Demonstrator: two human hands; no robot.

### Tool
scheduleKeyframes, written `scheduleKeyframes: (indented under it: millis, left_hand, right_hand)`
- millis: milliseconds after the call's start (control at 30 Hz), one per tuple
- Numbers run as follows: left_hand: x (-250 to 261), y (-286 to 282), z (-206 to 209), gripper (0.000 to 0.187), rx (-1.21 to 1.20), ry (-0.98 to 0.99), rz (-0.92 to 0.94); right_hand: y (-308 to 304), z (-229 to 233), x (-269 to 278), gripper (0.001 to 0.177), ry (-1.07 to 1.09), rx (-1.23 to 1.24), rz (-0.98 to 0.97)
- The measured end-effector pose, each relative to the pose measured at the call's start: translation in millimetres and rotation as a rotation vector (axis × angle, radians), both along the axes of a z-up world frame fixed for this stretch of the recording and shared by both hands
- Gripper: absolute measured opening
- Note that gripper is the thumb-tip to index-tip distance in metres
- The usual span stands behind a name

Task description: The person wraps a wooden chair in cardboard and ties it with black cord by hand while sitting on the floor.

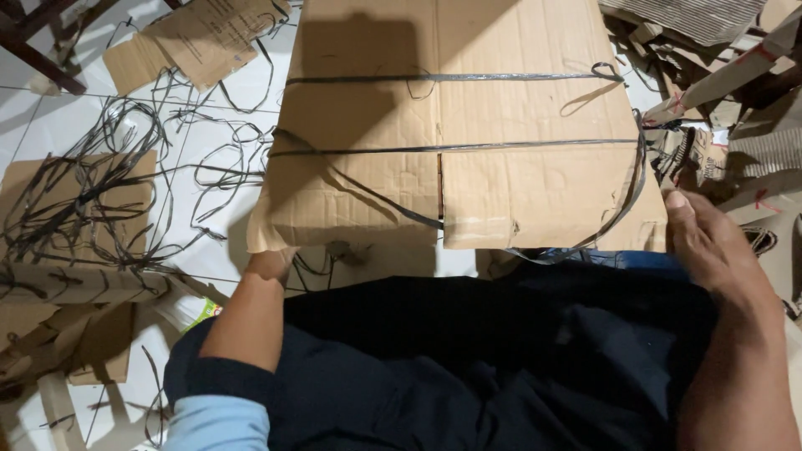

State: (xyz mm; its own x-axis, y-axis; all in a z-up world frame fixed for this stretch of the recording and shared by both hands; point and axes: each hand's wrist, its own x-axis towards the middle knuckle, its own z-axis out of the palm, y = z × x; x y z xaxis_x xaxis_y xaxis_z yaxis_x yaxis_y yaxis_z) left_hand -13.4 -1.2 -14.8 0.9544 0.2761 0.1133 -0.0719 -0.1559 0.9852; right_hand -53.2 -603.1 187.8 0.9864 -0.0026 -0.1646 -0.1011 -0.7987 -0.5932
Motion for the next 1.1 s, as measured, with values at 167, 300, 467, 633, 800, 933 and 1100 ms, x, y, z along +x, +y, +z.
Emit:
scheduleKeyframes:
  millis: [167, 300, 467, 633, 800, 933, 1100]
  left_hand:
    - [-30.9, -20.4, -33.9, 0.049, -0.066, -0.005, 0.006]
    - [-55.3, -20.0, -37.2, 0.050, -0.107, 0.004, 0.026]
    - [-60.4, -26.0, -30.4, 0.052, -0.171, -0.019, 0.028]
    - [-63.9, -22.6, -31.6, 0.054, -0.238, -0.047, 0.023]
    - [-78.2, -30.2, -19.1, 0.056, -0.307, -0.037, 0.049]
    - [-94.0, -29.0, -8.6, 0.057, -0.350, -0.043, 0.082]
    - [-46.3, -55.3, 74.7, 0.059, -0.405, -0.069, 0.101]
  right_hand:
    - [-31.1, -43.5, 13.4, 0.072, 0.204, 0.043, -0.068]
    - [30.5, 4.1, 0.9, 0.056, 0.243, 0.163, -0.148]
    - [40.5, 2.8, 0.4, 0.047, 0.153, 0.260, -0.201]
    - [0.4, -40.4, 13.8, 0.031, -0.027, 0.443, -0.138]
    - [11.9, -15.6, 21.3, 0.015, -0.164, 0.862, -0.200]
    - [34.0, 15.8, 35.4, 0.025, -0.209, 0.804, -0.278]
    - [28.8, 16.9, 59.6, 0.045, -0.286, 0.665, 0.014]
